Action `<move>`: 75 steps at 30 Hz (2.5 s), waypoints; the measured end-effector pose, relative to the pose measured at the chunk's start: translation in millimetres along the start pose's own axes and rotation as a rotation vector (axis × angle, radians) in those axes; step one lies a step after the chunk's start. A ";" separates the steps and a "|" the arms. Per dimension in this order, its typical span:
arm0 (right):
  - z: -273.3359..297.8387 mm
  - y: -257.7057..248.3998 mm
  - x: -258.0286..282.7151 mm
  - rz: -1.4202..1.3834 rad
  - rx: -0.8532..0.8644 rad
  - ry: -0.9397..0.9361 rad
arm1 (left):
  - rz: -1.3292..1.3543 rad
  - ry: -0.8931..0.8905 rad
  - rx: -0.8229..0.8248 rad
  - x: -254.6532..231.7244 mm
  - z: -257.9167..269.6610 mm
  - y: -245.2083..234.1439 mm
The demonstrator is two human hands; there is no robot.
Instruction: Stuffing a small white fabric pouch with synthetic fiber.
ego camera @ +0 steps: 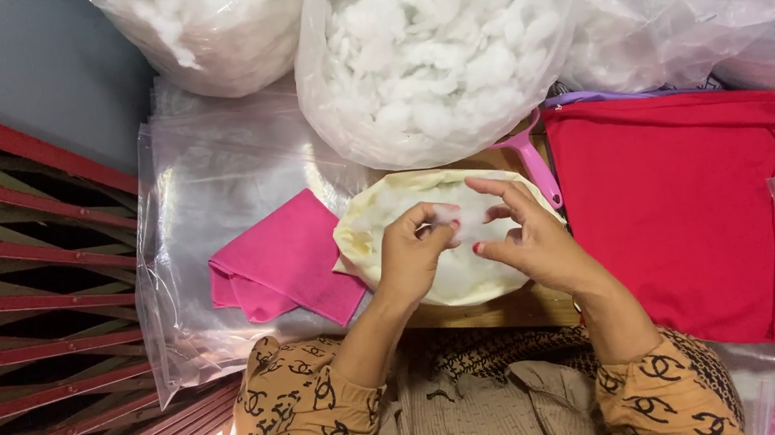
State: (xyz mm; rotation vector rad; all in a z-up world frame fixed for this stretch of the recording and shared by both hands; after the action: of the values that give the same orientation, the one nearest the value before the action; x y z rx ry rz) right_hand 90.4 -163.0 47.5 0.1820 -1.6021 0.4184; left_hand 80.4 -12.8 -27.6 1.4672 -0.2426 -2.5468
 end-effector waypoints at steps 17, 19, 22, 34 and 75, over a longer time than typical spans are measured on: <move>-15.5 22.5 -42.1 1.089 0.070 -0.197 | -1.438 0.110 -0.095 -27.8 26.5 15.3; -10.4 43.0 -73.1 1.157 0.179 -0.179 | -1.537 0.055 -0.074 3.9 6.6 9.2; -6.1 50.4 -111.0 1.278 0.304 -0.149 | -1.670 -0.051 -0.053 34.6 -14.0 -0.7; -12.5 44.7 -78.2 1.047 0.265 -0.141 | -1.227 0.462 -0.511 -27.9 11.0 -3.4; -179.8 -107.5 105.3 0.462 -0.312 -0.389 | -0.771 0.797 -0.351 -259.8 -55.5 59.6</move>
State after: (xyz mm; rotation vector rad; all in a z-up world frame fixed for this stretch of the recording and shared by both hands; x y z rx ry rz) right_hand 287.7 -180.2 172.8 -0.3744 -2.0740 0.4989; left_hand 261.1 -9.1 175.9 2.5599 0.9897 -1.9768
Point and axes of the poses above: each hand's wrist, its own z-axis away from the middle knuckle, its own y-axis out of the palm, x = y × z, the point moved 9 cm from there along -z, towards the middle knuckle, and after that the axes turned 14 degrees about -y, right-handed, at the moved point
